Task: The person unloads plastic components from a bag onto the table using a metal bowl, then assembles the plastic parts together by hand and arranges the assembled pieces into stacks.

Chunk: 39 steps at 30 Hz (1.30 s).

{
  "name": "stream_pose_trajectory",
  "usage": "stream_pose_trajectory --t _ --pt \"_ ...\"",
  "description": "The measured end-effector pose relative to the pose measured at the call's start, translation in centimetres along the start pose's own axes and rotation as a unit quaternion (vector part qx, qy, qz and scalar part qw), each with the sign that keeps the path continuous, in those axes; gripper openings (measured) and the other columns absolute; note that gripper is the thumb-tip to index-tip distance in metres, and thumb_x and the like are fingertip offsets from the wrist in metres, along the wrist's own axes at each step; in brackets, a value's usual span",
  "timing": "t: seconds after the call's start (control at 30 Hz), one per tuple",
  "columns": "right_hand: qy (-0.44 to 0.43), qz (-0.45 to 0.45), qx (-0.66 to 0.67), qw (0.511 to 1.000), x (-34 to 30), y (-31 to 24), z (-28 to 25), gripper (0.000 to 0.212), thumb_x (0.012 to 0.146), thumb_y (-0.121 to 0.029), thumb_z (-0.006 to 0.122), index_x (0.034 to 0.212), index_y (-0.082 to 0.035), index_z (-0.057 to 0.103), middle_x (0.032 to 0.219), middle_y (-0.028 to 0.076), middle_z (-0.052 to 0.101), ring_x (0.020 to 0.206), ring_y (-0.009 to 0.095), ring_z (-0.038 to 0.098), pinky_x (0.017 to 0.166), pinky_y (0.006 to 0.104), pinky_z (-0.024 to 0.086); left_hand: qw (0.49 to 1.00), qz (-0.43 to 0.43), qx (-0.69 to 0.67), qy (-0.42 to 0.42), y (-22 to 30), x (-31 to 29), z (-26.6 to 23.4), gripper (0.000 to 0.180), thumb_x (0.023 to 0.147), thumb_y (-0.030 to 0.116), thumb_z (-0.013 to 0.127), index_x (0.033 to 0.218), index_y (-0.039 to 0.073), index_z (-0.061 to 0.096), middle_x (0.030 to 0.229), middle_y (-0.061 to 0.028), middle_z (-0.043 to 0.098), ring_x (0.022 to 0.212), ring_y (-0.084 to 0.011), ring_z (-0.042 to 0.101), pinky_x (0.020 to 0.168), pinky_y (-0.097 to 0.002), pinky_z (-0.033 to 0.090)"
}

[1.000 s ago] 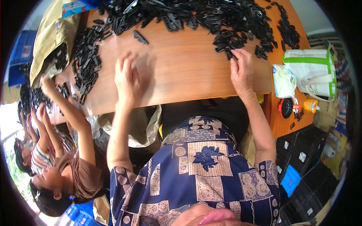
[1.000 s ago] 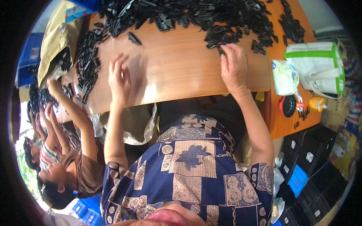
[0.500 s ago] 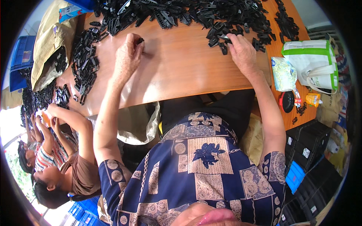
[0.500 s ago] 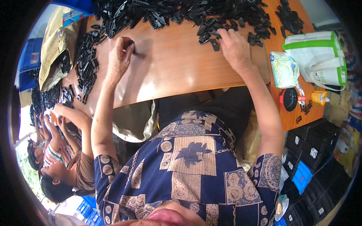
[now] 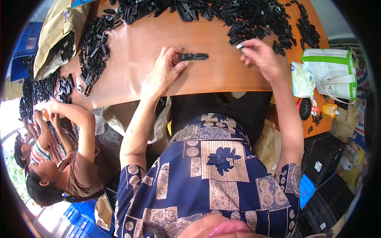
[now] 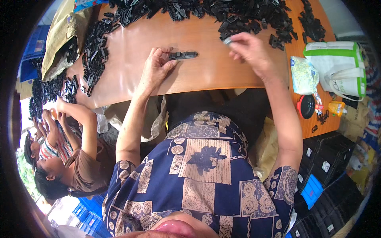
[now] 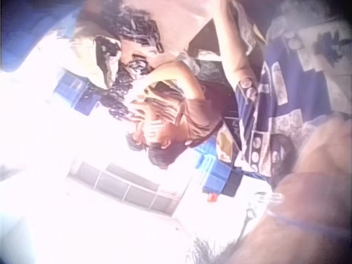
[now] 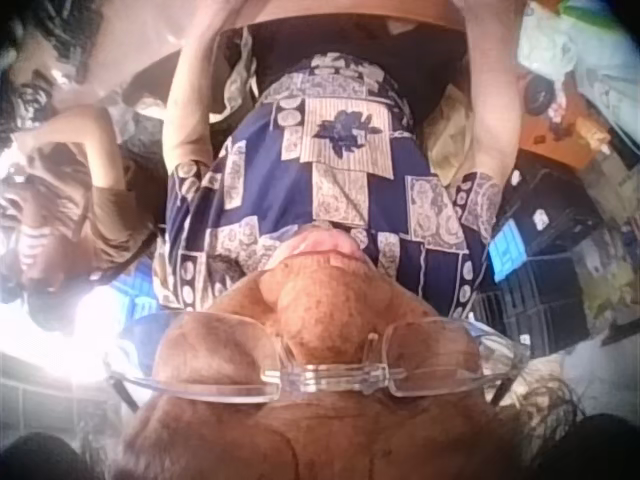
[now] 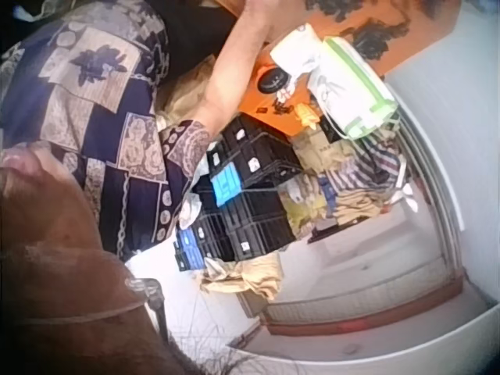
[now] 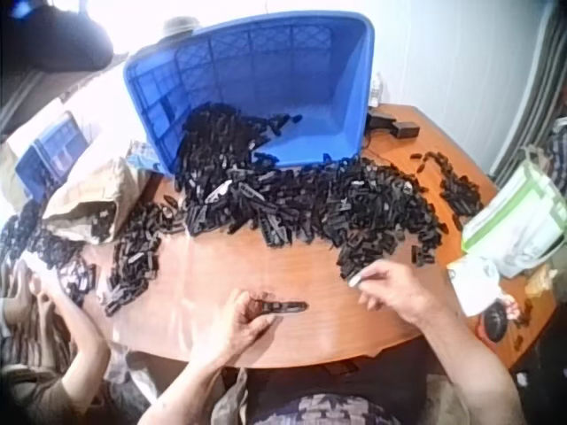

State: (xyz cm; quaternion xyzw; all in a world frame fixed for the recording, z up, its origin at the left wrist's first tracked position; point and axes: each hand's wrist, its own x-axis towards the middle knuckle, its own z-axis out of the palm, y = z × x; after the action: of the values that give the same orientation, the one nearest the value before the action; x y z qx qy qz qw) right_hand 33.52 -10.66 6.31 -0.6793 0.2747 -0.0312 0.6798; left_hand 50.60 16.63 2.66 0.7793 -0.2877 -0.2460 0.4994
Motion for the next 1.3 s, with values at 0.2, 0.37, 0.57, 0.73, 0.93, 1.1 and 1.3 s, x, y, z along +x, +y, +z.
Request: stream_pose_trajectory --t 0.2,0.37,0.57,0.73,0.93,1.1,1.3 --pt "-0.067 -0.056 -0.167 0.982 0.2 1.6 4.5 0.016 0.094 -0.008 0.066 0.108 0.001 0.065 0.093 0.0 0.059 0.071 0.006 0.06 0.063 0.0208 0.051 0.966 0.157 0.206 -0.007 0.3 1.0 -0.5 0.021 0.085 0.012 0.075 0.104 0.007 0.068 0.095 -0.0082 0.06 0.079 -0.0241 0.066 0.07 -0.0362 0.053" --pt "-0.083 -0.173 -0.334 0.923 0.4 0.9 4.3 0.017 0.089 -0.007 0.07 0.104 0.0 0.065 0.093 0.004 0.058 0.071 0.013 0.063 0.062 0.0257 0.053 0.956 0.2 0.21 -0.036 -0.2 1.0 -1.1 0.022 0.083 0.016 0.076 0.104 0.011 0.07 0.094 -0.0076 0.06 0.082 -0.0282 0.066 0.07 -0.0385 0.053" --pt "-0.012 -0.35 -0.569 0.744 0.1 -0.6 5.3 0.021 0.084 -0.022 0.074 0.093 -0.005 0.063 0.09 0.01 0.059 0.079 0.029 0.067 0.065 0.0376 0.054 0.952 0.214 0.216 -0.018 0.2 0.6 -0.8 0.021 0.084 0.019 0.075 0.105 0.014 0.072 0.092 -0.0055 0.059 0.078 -0.0276 0.065 0.067 -0.0399 0.053" --pt "-0.053 -0.35 -0.507 0.786 0.4 -0.4 7.4 0.021 0.086 -0.025 0.072 0.093 -0.008 0.063 0.085 0.007 0.061 0.076 0.027 0.066 0.063 0.0383 0.052 0.957 0.193 0.215 -0.027 0.8 0.5 -0.8 0.019 0.087 0.02 0.072 0.105 0.014 0.071 0.09 -0.0067 0.057 0.078 -0.0291 0.066 0.066 -0.0409 0.053" --pt "-0.084 -0.304 -0.494 0.81 0.3 -1.0 8.1 0.018 0.087 -0.018 0.073 0.09 -0.007 0.059 0.075 0.011 0.063 0.067 0.031 0.065 0.059 0.0399 0.05 0.957 0.2 0.208 -0.034 1.4 0.2 -1.2 0.018 0.087 0.02 0.072 0.103 0.013 0.07 0.095 -0.0061 0.061 0.08 -0.0306 0.067 0.067 -0.0423 0.054" --pt "-0.066 -0.302 -0.452 0.837 1.0 0.6 10.2 0.019 0.091 -0.021 0.07 0.093 -0.007 0.056 0.075 0.013 0.064 0.071 0.035 0.066 0.059 0.043 0.05 0.957 0.182 0.22 -0.056 1.4 0.3 -1.2 0.016 0.087 0.017 0.071 0.102 0.011 0.069 0.096 -0.006 0.063 0.083 -0.0304 0.067 0.069 -0.0408 0.054" --pt "-0.043 -0.299 -0.451 0.84 0.5 0.1 10.6 0.019 0.092 -0.02 0.068 0.095 -0.006 0.057 0.08 0.014 0.066 0.075 0.036 0.066 0.061 0.0442 0.05 0.954 0.177 0.237 -0.055 0.8 1.0 -1.8 0.021 0.085 0.017 0.073 0.104 0.01 0.07 0.095 -0.0076 0.064 0.086 -0.0311 0.068 0.072 -0.0408 0.053"
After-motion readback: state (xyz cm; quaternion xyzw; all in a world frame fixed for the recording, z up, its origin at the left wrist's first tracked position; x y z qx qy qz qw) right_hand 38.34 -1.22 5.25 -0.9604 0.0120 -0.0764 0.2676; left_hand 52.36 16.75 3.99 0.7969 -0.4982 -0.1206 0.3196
